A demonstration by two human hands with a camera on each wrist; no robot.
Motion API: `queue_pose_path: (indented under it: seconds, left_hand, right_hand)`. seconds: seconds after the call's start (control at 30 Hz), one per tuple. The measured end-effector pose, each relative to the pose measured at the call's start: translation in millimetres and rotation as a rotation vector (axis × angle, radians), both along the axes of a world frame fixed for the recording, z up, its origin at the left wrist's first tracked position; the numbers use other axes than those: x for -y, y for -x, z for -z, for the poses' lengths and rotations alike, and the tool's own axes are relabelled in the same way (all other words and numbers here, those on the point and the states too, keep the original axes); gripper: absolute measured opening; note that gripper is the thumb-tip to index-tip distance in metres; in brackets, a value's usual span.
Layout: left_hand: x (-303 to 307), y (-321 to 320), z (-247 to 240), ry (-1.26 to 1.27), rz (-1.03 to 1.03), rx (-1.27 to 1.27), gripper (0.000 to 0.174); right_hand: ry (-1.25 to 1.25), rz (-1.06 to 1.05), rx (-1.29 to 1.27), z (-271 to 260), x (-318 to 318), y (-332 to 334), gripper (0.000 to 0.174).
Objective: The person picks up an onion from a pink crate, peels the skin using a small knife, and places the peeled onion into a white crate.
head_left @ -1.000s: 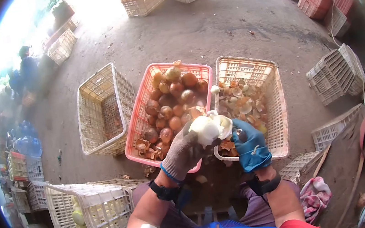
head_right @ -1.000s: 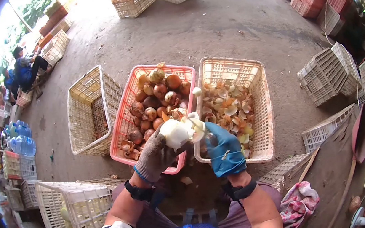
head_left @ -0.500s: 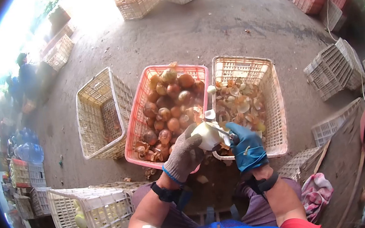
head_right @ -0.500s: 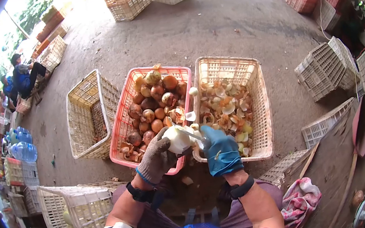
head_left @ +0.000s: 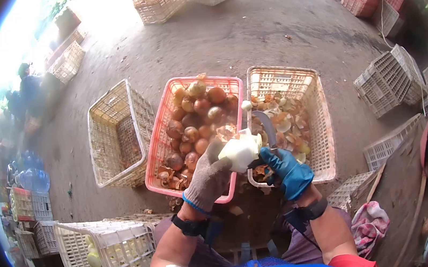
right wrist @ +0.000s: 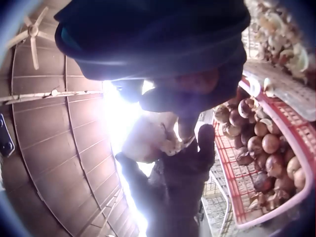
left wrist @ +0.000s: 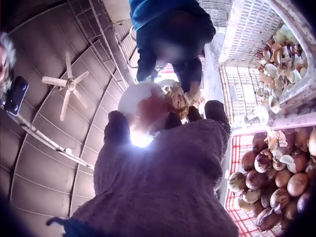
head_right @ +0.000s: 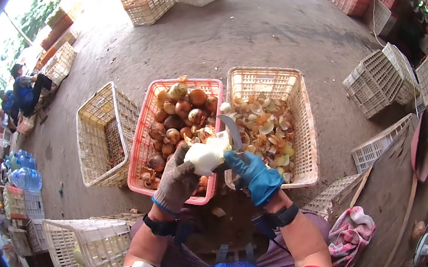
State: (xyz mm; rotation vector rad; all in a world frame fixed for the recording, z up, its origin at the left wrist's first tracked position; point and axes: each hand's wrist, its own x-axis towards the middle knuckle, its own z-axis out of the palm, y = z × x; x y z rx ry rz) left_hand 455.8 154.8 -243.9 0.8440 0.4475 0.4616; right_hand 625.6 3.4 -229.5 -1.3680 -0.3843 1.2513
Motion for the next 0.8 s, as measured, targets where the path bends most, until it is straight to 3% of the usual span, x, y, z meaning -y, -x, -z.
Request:
queue_pose_path:
  seconds: [0.07,0.13,0.27,0.37,0.47,0.57,0.7,0.8]
  left_hand:
    - [1,2,1,-0.139,0.022,-0.134,0.056]
    - [3,0,-5,-0.339,0.060,-0.228,0.056]
    - [5,0,-3,-0.364,0.016,-0.187,0.054]
    - [3,-2,-13,-0.126,-0.001,-0.159,0.052]
    - [7,-2,3,-0.052,-0.002,-0.161,0.048]
    - [15,-1,-5,0.070,0.018,-0.131,0.050]
    - [17,-1,21,0.003,0.002,-0.063,0.062]
    - [19,-5,23,0.133,-0.034,-0.086,0.063]
  right_hand:
    - [-0.030,0.072,-0.174,9,-5,3,0.041]
    - [-0.020,0.019,-0.138,1,-5,3,0.039]
    - [-0.063,0.139,-0.162,1,-10,10,0.035]
    - [-0.039,0.248,-0.099,-8,-13,10,0.029]
    - [-0.032,0.259,0.358,10,-19,9,0.026]
    - [-0.036,0.259,0.527,15,-18,13,0.026]
    - [-0.033,0.245,0.350,8,-17,18,0.023]
    - [0.013,0.300,0.256,10,-17,15,0.021]
